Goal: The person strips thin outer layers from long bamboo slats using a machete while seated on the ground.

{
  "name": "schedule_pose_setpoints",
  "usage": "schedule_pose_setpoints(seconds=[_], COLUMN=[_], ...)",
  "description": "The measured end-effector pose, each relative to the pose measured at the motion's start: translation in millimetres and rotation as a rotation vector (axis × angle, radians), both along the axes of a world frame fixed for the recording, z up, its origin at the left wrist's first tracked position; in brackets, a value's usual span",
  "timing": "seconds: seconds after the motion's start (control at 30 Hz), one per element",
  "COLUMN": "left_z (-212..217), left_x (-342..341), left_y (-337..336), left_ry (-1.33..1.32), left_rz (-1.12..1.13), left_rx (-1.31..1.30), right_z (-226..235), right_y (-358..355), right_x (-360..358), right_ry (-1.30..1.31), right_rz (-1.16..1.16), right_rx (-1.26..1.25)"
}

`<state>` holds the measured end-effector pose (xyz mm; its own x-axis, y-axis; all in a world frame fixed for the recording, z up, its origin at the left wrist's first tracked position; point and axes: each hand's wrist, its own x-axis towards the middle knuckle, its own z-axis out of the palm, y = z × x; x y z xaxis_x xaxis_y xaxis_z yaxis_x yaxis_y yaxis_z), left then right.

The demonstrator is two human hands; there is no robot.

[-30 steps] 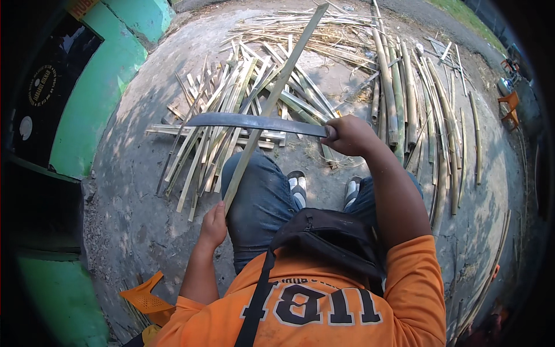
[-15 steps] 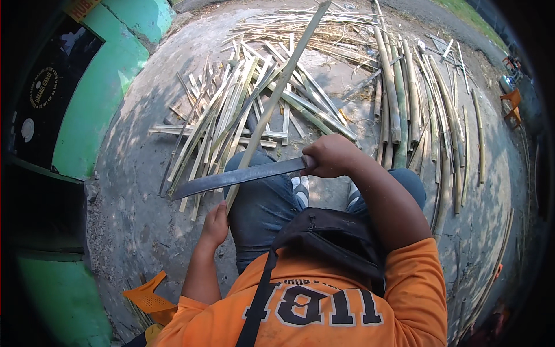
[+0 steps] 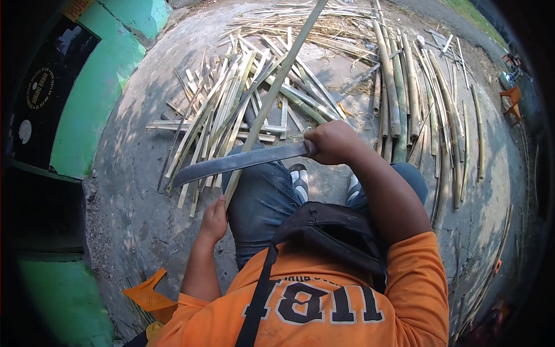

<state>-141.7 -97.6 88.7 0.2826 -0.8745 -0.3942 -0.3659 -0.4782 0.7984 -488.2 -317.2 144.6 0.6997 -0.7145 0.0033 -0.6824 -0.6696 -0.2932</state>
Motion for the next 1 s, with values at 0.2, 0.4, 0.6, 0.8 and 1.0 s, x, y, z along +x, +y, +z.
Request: schedule_pose_setpoints(seconds=[0.2,0.4,0.6,0.8,1.0], left_z=[-27,-10,-23,-24,3], left_x=[12,6,12,10,4], left_y=[2,-2,-4,3,8], left_ry=[-0.097,-0.106,-0.006,-0.101,0.117], left_rz=[-0.016,-0.027,-0.018,-0.02,-0.027], left_rx=[-0.024,-0.009,-0.031,-0.118,-0.008], right_z=[2,-4,-2,33,25], right_y=[-13,-2,-33,-47,-39], right_x=[-12,0,-23,-37,-48], right_ry=[-0.05,-0.105,-0.109,-0.176,-0.103], right_rz=[-0.161,0.036,-0.209,-0.181,-0.065], right_rx=[0.108,-0.042,0.115,0.011,-0.246])
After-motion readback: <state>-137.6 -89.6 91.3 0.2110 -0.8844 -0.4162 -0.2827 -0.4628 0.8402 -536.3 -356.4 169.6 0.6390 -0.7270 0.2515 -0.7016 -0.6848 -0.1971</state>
